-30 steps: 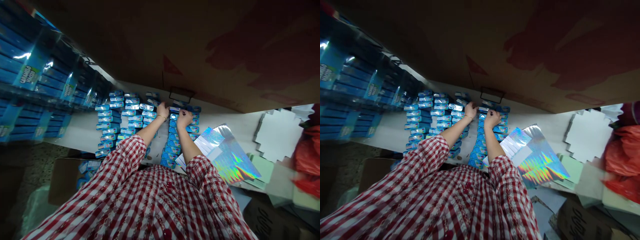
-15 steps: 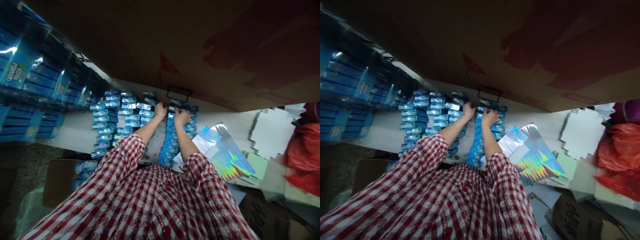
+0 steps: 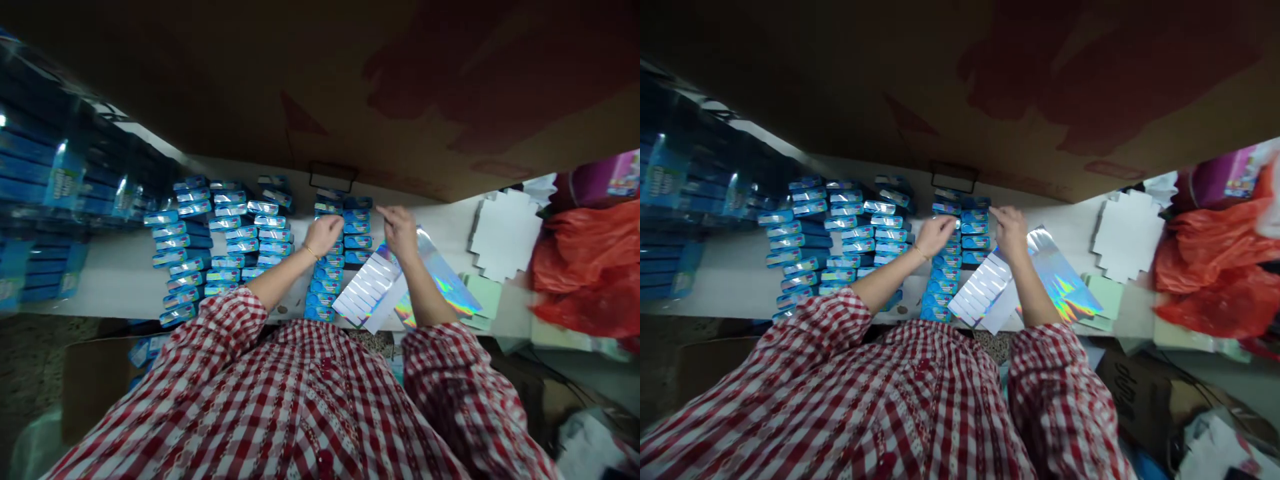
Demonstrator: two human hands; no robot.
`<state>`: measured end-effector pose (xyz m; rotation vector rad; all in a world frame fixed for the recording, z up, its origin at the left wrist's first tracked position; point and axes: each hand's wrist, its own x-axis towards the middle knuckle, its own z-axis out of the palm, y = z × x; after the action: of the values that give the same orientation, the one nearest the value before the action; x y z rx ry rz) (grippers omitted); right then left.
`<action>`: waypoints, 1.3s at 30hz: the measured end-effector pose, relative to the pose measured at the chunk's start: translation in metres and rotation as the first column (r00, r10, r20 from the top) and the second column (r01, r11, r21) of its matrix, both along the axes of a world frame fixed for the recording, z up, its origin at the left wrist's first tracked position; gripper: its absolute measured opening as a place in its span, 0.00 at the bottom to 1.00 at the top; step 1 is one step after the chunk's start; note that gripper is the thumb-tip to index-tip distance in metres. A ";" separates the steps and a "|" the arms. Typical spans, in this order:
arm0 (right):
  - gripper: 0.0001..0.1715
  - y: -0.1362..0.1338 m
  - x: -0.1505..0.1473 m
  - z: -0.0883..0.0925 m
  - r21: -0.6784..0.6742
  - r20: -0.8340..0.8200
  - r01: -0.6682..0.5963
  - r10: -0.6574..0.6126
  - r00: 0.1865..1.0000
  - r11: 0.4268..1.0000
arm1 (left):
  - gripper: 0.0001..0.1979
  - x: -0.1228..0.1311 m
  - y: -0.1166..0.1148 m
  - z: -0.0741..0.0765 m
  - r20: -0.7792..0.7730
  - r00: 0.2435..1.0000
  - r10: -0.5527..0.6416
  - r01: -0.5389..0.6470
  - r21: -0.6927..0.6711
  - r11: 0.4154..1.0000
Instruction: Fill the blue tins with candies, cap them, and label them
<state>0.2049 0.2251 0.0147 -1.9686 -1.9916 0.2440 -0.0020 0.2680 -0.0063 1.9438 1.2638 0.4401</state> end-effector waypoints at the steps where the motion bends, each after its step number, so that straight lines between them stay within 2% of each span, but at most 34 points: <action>1: 0.23 -0.014 0.014 0.005 0.016 -0.027 -0.073 0.074 0.997 0.997 | 0.16 0.010 -0.016 0.003 -0.007 0.990 -0.144 0.143 -0.049 0.988; 2: 0.21 -0.027 0.024 0.008 0.015 -0.037 -0.151 0.151 0.988 0.988 | 0.17 0.020 -0.031 0.005 -0.042 0.965 -0.259 0.256 -0.081 0.963; 4: 0.18 -0.049 0.034 0.007 -0.031 -0.003 -0.267 0.267 0.964 0.963 | 0.21 0.039 -0.055 0.004 -0.135 0.914 -0.382 0.362 -0.151 0.920; 7: 0.17 -0.065 0.034 -0.009 -0.121 0.126 -0.303 0.317 0.940 0.945 | 0.13 0.060 -0.071 -0.005 -0.212 0.900 -0.382 0.346 -0.188 0.919; 9: 0.16 -0.067 0.034 -0.023 -0.132 0.196 -0.305 0.327 0.924 0.943 | 0.09 0.065 -0.071 -0.012 -0.183 0.927 -0.326 0.293 -0.186 0.938; 12: 0.17 -0.070 0.042 -0.038 -0.072 0.241 -0.368 0.374 0.896 0.927 | 0.09 0.065 -0.066 -0.018 -0.063 0.970 -0.235 0.213 -0.243 0.946; 14: 0.18 -0.074 0.048 -0.043 -0.004 0.249 -0.398 0.386 0.888 0.917 | 0.09 0.063 -0.062 -0.019 0.033 0.981 -0.193 0.194 -0.294 0.936; 17: 0.18 -0.079 0.050 -0.047 0.085 0.219 -0.376 0.351 0.910 0.923 | 0.08 0.059 -0.060 -0.020 0.171 0.973 -0.154 0.205 -0.339 0.918; 20: 0.18 -0.080 0.045 -0.047 0.104 0.113 -0.303 0.291 0.950 0.947 | 0.08 0.057 -0.058 -0.022 0.249 0.964 -0.094 0.187 -0.381 0.906; 23: 0.17 -0.080 0.042 -0.041 0.040 0.022 -0.241 0.241 0.970 0.970 | 0.09 0.055 -0.056 -0.024 0.245 0.968 -0.055 0.153 -0.404 0.902; 27: 0.16 -0.083 0.044 -0.017 -0.003 0.031 -0.214 0.214 0.976 0.977 | 0.09 0.057 -0.052 -0.024 0.131 0.990 -0.048 0.089 -0.331 0.940; 31: 0.17 -0.078 0.046 0.003 0.007 0.051 -0.216 0.215 0.975 0.976 | 0.09 0.059 -0.050 -0.024 0.122 0.987 -0.102 0.134 -0.300 0.944; 34: 0.18 -0.066 0.044 -0.002 -0.023 0.092 -0.246 0.247 0.965 0.969 | 0.08 0.057 -0.049 -0.024 0.192 0.975 -0.109 0.165 -0.307 0.937; 39: 0.17 -0.059 0.041 -0.027 0.001 0.076 -0.310 0.310 0.948 0.951 | 0.07 0.049 -0.047 -0.026 0.285 0.954 -0.098 0.199 -0.353 0.914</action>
<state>0.2463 0.1664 -0.0127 -1.6709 -2.3427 0.2323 0.0473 0.2213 -0.0322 1.5801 0.9404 0.3319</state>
